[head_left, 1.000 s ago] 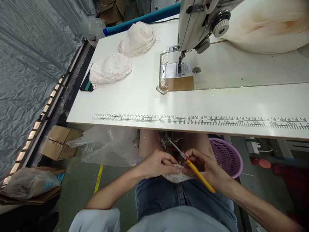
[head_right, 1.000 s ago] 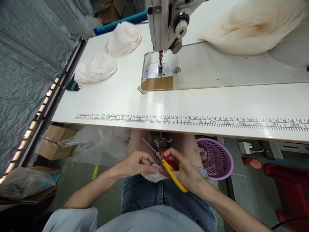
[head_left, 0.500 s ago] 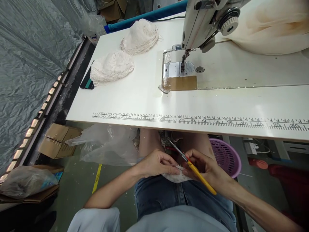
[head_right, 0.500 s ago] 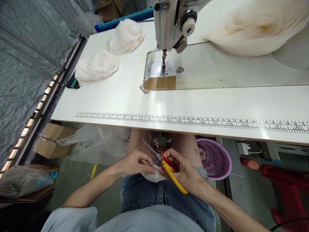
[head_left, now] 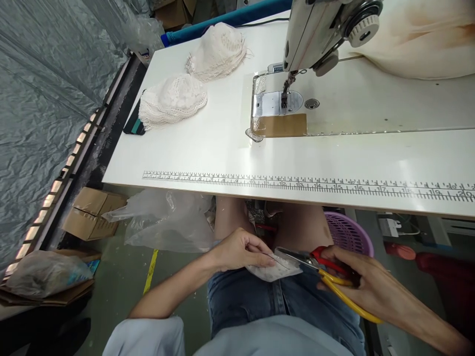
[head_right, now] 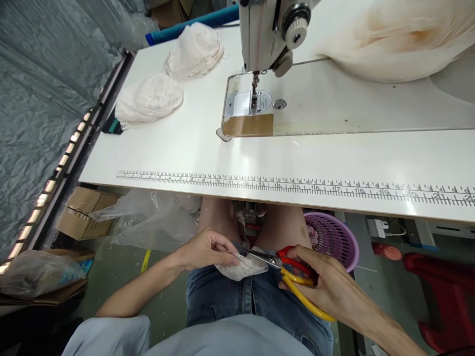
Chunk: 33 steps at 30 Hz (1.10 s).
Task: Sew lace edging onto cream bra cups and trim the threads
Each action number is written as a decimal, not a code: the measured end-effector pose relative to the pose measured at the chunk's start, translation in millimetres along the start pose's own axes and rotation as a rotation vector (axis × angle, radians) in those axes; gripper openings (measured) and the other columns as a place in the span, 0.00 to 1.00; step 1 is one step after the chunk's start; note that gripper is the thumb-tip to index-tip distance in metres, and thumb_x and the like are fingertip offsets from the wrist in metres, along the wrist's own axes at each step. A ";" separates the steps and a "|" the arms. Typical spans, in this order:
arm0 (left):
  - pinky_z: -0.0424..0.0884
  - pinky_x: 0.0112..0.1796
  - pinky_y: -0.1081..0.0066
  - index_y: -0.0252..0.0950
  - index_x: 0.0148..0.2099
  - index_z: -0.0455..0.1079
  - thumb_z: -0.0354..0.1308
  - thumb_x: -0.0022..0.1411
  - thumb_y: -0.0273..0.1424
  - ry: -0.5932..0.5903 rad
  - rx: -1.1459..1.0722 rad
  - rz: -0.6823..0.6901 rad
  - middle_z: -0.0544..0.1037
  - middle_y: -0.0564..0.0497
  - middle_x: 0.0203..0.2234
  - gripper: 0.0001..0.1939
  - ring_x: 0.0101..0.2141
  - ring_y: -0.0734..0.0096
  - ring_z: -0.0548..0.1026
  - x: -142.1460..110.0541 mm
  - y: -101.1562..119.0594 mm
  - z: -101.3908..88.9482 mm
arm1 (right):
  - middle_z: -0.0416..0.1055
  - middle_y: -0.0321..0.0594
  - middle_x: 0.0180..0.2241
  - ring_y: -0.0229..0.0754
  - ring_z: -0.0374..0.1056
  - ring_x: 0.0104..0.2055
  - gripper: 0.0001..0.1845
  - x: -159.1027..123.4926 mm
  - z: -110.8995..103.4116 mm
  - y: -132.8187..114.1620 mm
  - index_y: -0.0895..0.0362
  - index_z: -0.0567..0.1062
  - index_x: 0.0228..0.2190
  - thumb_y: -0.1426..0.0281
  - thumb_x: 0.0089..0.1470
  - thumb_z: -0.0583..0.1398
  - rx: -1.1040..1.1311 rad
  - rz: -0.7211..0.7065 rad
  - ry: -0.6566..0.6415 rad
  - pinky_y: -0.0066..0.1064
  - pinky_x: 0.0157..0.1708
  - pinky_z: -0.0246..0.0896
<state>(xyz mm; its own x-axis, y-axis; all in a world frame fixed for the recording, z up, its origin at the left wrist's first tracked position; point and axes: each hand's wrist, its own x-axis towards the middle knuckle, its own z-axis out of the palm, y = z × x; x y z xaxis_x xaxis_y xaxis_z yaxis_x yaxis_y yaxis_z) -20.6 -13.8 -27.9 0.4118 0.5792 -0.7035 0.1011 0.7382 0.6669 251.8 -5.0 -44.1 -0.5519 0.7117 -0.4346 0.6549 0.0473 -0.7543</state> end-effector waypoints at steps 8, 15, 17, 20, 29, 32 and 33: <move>0.68 0.28 0.77 0.30 0.33 0.78 0.69 0.41 0.41 0.028 0.022 0.020 0.78 0.49 0.22 0.20 0.23 0.76 0.73 0.4 -1.1 1.2 | 0.76 0.45 0.35 0.46 0.73 0.33 0.17 -1.8 4.9 -1.0 0.55 0.74 0.35 0.57 0.46 0.63 -0.030 -0.035 0.061 0.28 0.31 0.67; 0.68 0.29 0.76 0.30 0.33 0.78 0.69 0.41 0.41 0.029 0.045 0.030 0.78 0.49 0.22 0.20 0.24 0.74 0.73 0.7 -1.1 1.5 | 0.76 0.43 0.34 0.45 0.73 0.32 0.16 -2.1 6.7 2.5 0.53 0.73 0.36 0.58 0.46 0.63 -0.055 -0.060 0.090 0.27 0.29 0.67; 0.68 0.29 0.76 0.30 0.33 0.78 0.69 0.42 0.40 0.027 0.035 0.037 0.78 0.49 0.21 0.20 0.23 0.75 0.73 0.9 -1.1 1.4 | 0.76 0.42 0.34 0.44 0.73 0.32 0.17 -2.9 6.5 2.1 0.53 0.73 0.37 0.59 0.46 0.63 -0.045 -0.054 0.084 0.26 0.28 0.66; 0.67 0.28 0.78 0.30 0.33 0.78 0.69 0.43 0.39 0.019 0.015 0.054 0.78 0.49 0.21 0.18 0.23 0.76 0.73 1.0 -1.5 1.1 | 0.77 0.43 0.34 0.45 0.73 0.31 0.17 -3.9 7.2 2.0 0.54 0.73 0.38 0.60 0.47 0.63 -0.034 -0.055 0.078 0.26 0.27 0.66; 0.66 0.26 0.78 0.29 0.33 0.78 0.68 0.44 0.38 0.022 0.051 0.071 0.78 0.48 0.21 0.18 0.22 0.77 0.71 1.2 -0.9 0.4 | 0.76 0.38 0.31 0.41 0.73 0.27 0.16 0.9 13.5 16.9 0.51 0.70 0.38 0.60 0.47 0.63 -0.148 -0.278 0.216 0.23 0.22 0.65; 0.65 0.25 0.79 0.29 0.33 0.78 0.68 0.44 0.38 0.024 0.054 0.081 0.77 0.49 0.20 0.17 0.21 0.78 0.70 1.8 -1.3 0.2 | 0.76 0.37 0.31 0.39 0.72 0.25 0.16 1.2 14.8 20.3 0.51 0.69 0.39 0.60 0.48 0.63 -0.181 -0.301 0.229 0.22 0.20 0.64; 0.64 0.25 0.79 0.29 0.33 0.78 0.68 0.44 0.38 0.025 0.052 0.082 0.77 0.50 0.20 0.17 0.21 0.79 0.70 2.0 -1.2 0.2 | 0.76 0.36 0.30 0.39 0.72 0.24 0.16 1.0 15.0 20.8 0.51 0.69 0.39 0.60 0.49 0.63 -0.189 -0.305 0.229 0.22 0.19 0.64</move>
<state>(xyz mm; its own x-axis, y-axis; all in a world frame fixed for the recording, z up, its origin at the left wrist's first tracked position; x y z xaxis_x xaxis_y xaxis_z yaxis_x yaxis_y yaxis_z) -19.7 -13.6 -30.1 0.3979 0.6462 -0.6512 0.1146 0.6693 0.7341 257.0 -13.9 -67.6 -0.6200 0.7816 -0.0691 0.5741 0.3919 -0.7189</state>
